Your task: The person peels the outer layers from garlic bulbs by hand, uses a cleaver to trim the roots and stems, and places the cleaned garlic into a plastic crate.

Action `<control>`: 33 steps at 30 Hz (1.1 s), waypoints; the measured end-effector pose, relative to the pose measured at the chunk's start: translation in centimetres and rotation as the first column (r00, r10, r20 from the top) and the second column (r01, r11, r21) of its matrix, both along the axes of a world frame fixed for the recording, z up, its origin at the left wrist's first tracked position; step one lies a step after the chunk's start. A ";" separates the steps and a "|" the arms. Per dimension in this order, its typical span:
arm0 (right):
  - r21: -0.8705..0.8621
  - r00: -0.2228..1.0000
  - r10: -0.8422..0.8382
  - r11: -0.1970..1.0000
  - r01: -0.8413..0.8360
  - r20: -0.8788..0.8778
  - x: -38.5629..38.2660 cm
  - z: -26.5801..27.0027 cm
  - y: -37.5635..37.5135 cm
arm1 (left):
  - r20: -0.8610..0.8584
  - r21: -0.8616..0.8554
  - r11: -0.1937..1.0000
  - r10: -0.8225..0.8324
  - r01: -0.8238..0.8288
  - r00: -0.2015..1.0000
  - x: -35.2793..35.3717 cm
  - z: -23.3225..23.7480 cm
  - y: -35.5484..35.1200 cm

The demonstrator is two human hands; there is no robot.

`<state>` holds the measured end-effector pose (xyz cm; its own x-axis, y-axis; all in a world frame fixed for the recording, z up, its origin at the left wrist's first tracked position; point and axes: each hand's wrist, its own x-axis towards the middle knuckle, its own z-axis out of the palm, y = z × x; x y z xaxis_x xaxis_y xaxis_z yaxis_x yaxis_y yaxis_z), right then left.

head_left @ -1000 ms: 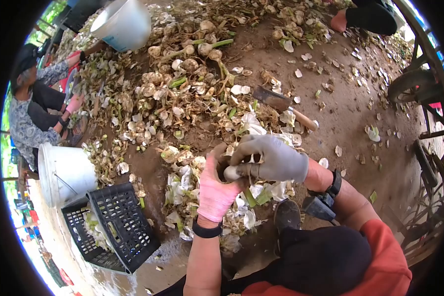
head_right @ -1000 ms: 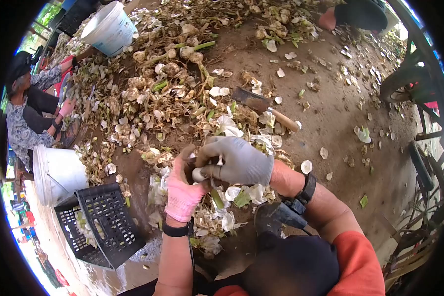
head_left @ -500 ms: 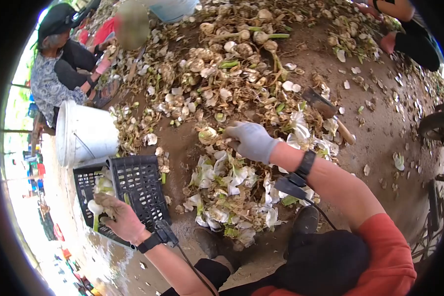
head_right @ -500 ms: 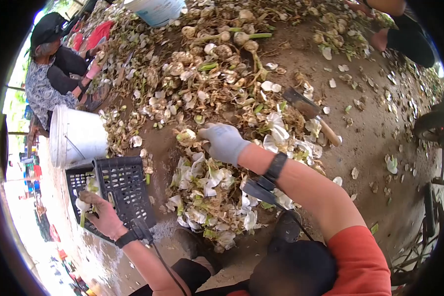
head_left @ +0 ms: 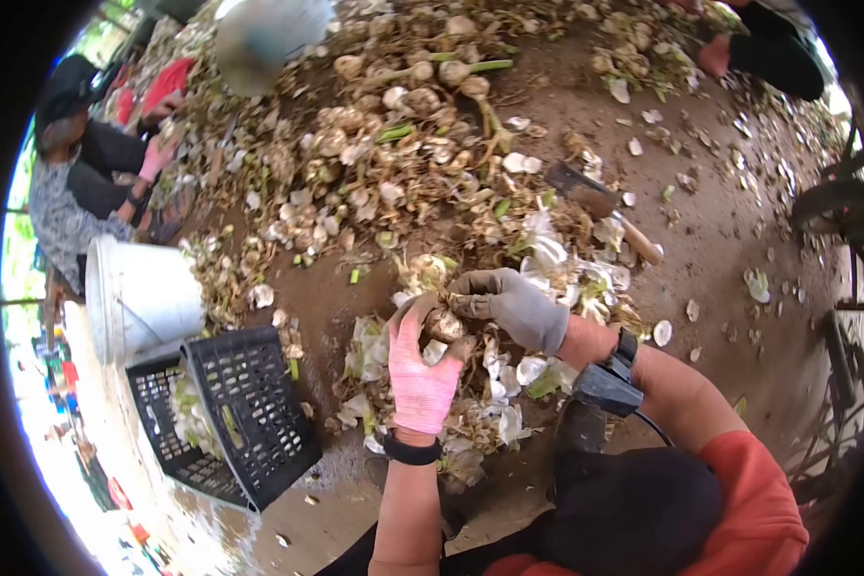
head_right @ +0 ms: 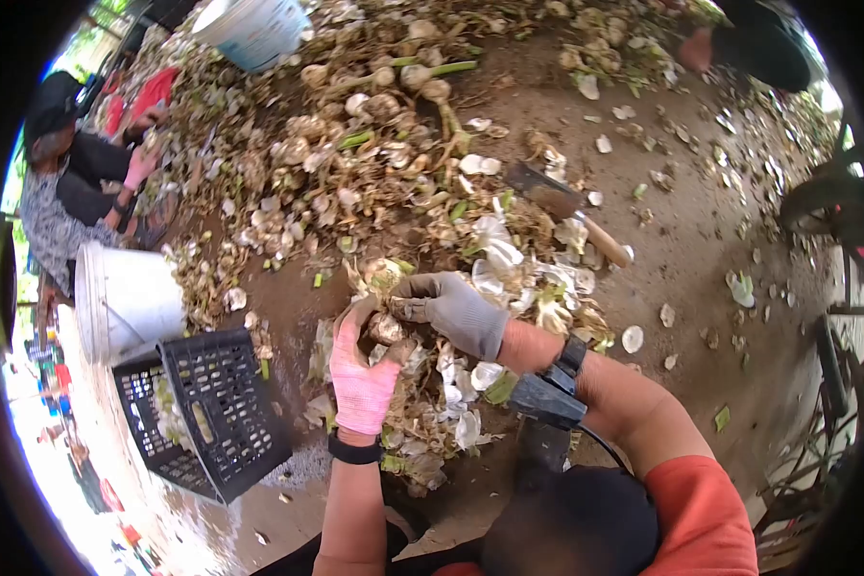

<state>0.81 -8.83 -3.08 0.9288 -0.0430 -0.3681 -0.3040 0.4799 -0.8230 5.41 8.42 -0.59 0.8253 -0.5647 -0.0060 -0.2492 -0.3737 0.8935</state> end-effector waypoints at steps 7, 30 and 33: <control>0.106 0.979 -0.204 0.973 0.204 -0.005 -3.5 1.4 -2.2 | 0.118 -0.075 0.995 -0.057 0.066 0.991 -2.6 0.7 -3.9; -0.588 0.982 -0.183 0.789 0.176 0.049 -5.4 3.6 -2.8 | -0.857 -0.385 0.849 -0.182 -0.364 0.482 -2.4 1.7 -4.5; -0.428 0.982 -0.180 0.894 0.135 -0.065 -5.2 3.8 -3.1 | -0.906 -0.403 0.813 -0.289 -0.420 0.308 -2.0 0.9 -4.3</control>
<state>-4.43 -11.96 0.74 0.8560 -0.3568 -0.3741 -0.3449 0.1450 -0.9274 3.38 4.13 0.34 0.4866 -0.7010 -0.5213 0.8427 0.2192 0.4917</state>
